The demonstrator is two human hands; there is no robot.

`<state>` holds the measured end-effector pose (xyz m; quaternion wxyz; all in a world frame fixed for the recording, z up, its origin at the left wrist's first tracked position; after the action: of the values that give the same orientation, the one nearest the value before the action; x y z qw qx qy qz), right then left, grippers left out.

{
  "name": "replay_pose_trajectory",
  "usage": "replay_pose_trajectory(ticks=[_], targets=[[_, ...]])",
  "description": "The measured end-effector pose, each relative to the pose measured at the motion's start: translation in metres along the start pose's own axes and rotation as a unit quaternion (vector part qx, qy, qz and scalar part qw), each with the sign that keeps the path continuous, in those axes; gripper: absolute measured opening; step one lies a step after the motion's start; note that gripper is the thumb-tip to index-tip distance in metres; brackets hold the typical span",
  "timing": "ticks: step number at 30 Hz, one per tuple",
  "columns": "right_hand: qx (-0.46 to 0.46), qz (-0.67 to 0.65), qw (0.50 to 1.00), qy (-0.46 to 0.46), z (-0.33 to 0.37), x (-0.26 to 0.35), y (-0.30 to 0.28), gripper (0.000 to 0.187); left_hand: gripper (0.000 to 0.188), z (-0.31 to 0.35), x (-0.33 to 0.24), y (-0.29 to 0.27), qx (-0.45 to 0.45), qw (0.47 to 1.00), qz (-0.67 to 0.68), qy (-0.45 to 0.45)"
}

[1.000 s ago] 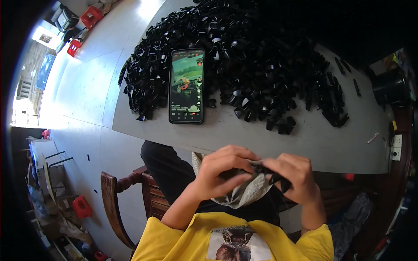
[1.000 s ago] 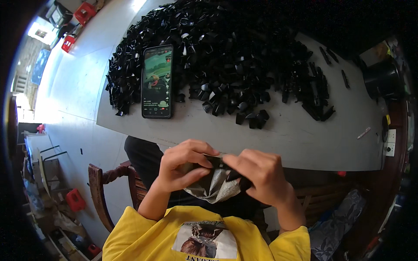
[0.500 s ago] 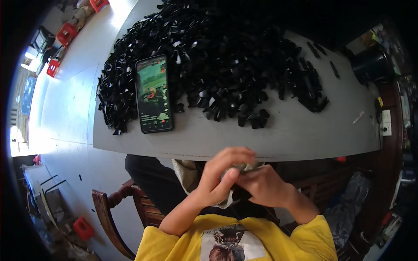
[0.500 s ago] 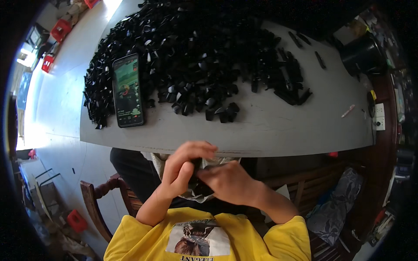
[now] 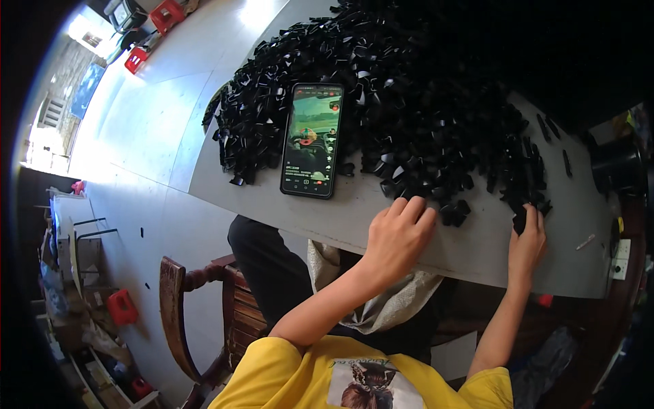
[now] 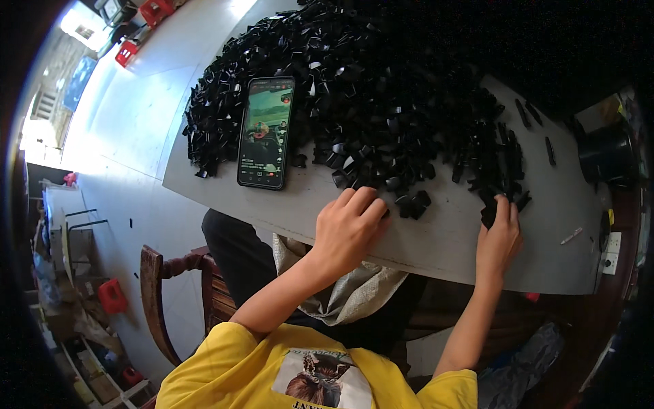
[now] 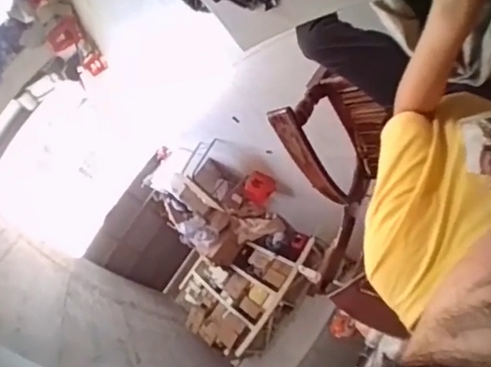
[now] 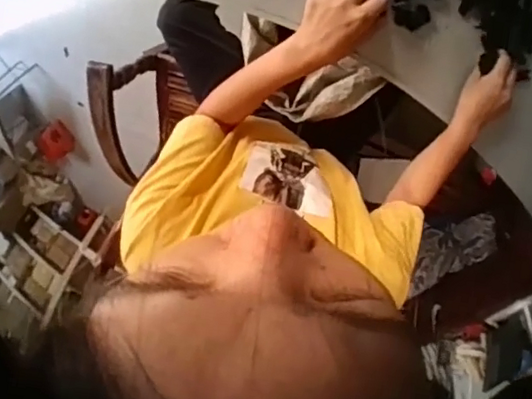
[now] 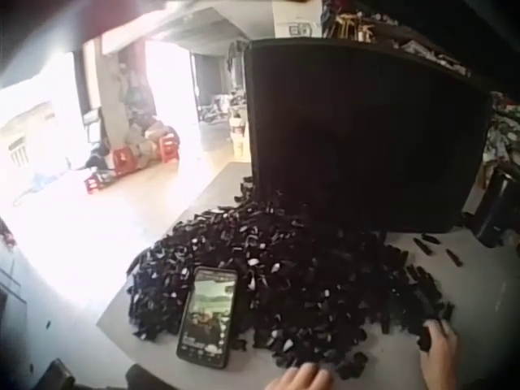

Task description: Assembling small black plastic components by hand at a workstation while referring to a smartphone.

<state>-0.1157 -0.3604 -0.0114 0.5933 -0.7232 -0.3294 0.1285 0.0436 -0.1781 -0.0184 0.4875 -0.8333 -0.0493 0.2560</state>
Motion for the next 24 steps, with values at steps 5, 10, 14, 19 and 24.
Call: replay_pose_trajectory(ticks=[5, 10, 14, 19, 24], targets=[[-0.007, -0.036, 0.999, -0.039, 0.01, 0.014, -0.001, 0.04, 0.019, 0.009, 0.01, -0.019, -0.044, 0.993, 0.111, 0.006], [-0.015, -0.121, 0.99, -0.077, 0.02, 0.03, -0.008, 0.034, 0.019, 0.02, 0.022, -0.031, -0.032, 0.978, 0.204, -0.027], [-0.017, -0.121, 0.985, -0.124, 0.027, 0.042, -0.01, 0.041, 0.018, 0.026, 0.027, -0.033, -0.029, 0.969, 0.243, -0.034], [-0.138, -0.231, 0.96, -0.074, 0.026, 0.033, -0.033, 0.023, 0.019, 0.031, 0.036, -0.035, -0.003, 0.962, 0.265, -0.069], [-0.091, -0.333, 0.938, 0.023, 0.025, 0.006, -0.033, 0.011, 0.019, 0.032, 0.041, -0.032, -0.002, 0.958, 0.277, -0.078]])
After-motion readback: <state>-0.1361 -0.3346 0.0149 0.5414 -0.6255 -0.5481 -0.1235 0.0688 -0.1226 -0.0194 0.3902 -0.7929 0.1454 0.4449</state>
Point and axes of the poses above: each hand's wrist, its own z-axis away from the middle knuckle, its own y-axis out of the palm, x = y × z, the point moved 9 cm from there along -z, towards the middle knuckle, and after that the axes turned 6 degrees about -z, right-handed, at the moved point
